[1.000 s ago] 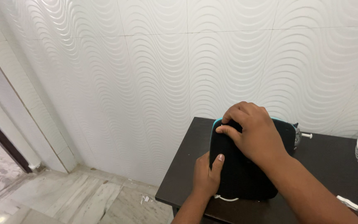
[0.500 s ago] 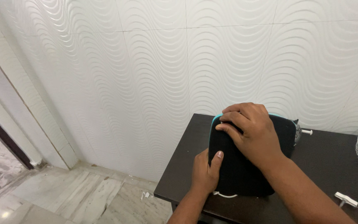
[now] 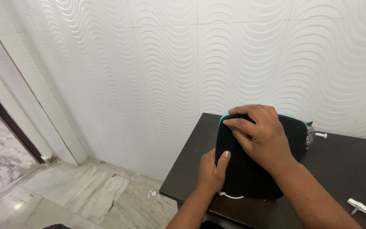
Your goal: The person assembles a teal and black fan base by inserting and tightening screws with a screwdriver. They handle the fan base, screws, and screwdriver, then attach the motor assembly to the base.
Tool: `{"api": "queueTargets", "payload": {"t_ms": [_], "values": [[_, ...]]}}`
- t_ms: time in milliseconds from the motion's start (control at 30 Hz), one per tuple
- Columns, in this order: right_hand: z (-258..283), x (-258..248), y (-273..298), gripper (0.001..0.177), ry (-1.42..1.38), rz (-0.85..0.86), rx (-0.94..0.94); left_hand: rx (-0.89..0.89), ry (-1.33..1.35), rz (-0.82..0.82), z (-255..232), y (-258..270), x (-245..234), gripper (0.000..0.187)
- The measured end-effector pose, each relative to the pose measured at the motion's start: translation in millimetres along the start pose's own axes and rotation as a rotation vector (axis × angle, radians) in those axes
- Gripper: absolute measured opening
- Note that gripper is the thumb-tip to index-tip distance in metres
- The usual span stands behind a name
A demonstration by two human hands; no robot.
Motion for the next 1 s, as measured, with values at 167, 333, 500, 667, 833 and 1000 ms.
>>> {"api": "queueTargets", "payload": {"t_ms": [167,333,500,667,833,1000], "values": [[-2.9,-0.4,3.6,0.009,-0.015,-0.042,0.018,-0.036,-0.006,0.015,5.1,2.5,2.1,0.057],[-6.9,-2.7,3.1,0.013,-0.032,-0.103,0.051,-0.031,-0.002,0.011,1.4,0.9,2.9,0.056],[-2.6,-6.6,4.7,0.024,-0.049,-0.133,0.008,0.03,-0.052,-0.001,-5.8,-1.1,1.1,0.055],[-1.9,-11.0,9.1,0.019,-0.062,-0.157,-0.006,0.031,-0.007,-0.011,-3.5,0.9,2.7,0.053],[-5.4,-8.4,11.4,0.01,-0.058,-0.184,0.024,-0.008,-0.061,-0.007,-1.3,3.5,2.7,0.054],[-15.2,-4.3,12.2,0.02,-0.067,-0.221,0.116,0.0,-0.067,-0.01,-2.8,3.1,3.1,0.052]]}}
Point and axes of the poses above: each hand's wrist, its own y-axis away from the middle knuckle, its own x-axis out of the palm, z = x × y, the point moved 10 cm from there along -y, towards the middle knuckle, and after that the axes turned 11 degrees about x, right-handed, at the moved point
